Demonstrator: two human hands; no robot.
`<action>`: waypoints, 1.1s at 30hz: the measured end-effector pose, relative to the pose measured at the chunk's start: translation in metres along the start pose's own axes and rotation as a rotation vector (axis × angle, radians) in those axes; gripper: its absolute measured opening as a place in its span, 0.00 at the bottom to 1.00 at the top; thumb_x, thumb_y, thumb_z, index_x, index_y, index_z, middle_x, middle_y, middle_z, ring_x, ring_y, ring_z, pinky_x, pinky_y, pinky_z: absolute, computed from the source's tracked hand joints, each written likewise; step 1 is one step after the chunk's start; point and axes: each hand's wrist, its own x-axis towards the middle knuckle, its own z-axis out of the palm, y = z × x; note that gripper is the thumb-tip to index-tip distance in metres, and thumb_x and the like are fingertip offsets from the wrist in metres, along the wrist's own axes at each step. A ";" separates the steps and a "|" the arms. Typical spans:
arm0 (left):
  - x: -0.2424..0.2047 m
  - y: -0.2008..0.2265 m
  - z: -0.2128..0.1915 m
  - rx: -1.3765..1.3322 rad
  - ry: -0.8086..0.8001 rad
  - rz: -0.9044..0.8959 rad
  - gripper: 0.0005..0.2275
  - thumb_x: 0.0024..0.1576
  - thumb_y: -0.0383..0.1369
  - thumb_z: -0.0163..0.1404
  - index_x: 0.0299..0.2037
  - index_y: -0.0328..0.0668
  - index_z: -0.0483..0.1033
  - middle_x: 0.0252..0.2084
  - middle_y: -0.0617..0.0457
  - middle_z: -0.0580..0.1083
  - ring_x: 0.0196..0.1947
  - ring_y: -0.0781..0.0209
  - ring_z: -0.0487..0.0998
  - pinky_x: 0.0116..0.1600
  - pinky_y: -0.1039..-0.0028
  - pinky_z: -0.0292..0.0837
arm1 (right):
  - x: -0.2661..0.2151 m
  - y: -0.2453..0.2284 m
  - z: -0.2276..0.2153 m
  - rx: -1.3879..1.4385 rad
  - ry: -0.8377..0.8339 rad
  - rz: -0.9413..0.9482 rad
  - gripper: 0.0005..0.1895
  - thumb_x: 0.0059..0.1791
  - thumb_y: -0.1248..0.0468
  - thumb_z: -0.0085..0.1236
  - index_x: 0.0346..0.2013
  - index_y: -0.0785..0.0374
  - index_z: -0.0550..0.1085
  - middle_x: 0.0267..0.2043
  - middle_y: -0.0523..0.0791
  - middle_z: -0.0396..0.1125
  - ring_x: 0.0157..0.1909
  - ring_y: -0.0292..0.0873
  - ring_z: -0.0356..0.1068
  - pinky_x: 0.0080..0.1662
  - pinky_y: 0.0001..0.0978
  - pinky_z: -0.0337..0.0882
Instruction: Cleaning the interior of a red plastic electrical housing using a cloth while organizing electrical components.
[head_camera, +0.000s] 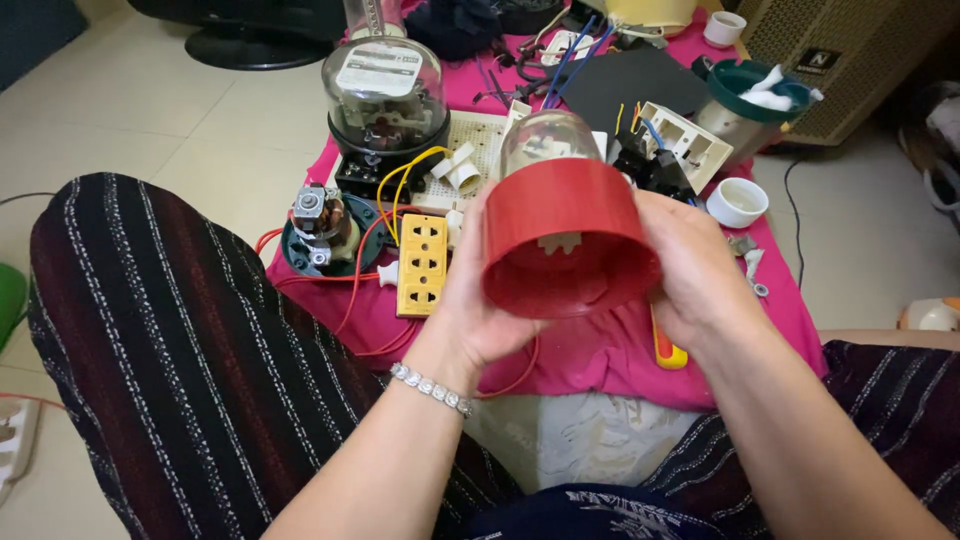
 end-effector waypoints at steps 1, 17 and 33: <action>0.003 0.004 -0.001 0.000 0.000 -0.001 0.28 0.58 0.57 0.49 0.58 0.45 0.74 0.52 0.47 0.77 0.47 0.55 0.79 0.51 0.64 0.77 | 0.004 0.003 -0.004 0.000 0.001 0.000 0.14 0.54 0.61 0.52 0.46 0.69 0.78 0.43 0.48 0.75 0.40 0.36 0.69 0.40 0.24 0.67; -0.003 -0.008 0.031 0.496 0.431 -0.023 0.44 0.39 0.49 0.63 0.68 0.39 0.64 0.61 0.39 0.70 0.61 0.43 0.74 0.60 0.47 0.71 | 0.008 0.003 -0.006 -0.334 0.120 -0.176 0.14 0.52 0.59 0.60 0.51 0.59 0.79 0.34 0.37 0.71 0.31 0.24 0.63 0.36 0.16 0.67; 0.001 -0.040 0.006 1.366 0.087 0.509 0.42 0.38 0.33 0.63 0.66 0.34 0.58 0.62 0.41 0.71 0.61 0.52 0.75 0.66 0.68 0.68 | -0.001 -0.005 -0.043 -0.709 -0.012 -0.598 0.10 0.55 0.66 0.57 0.49 0.67 0.78 0.31 0.43 0.71 0.25 0.32 0.60 0.27 0.21 0.58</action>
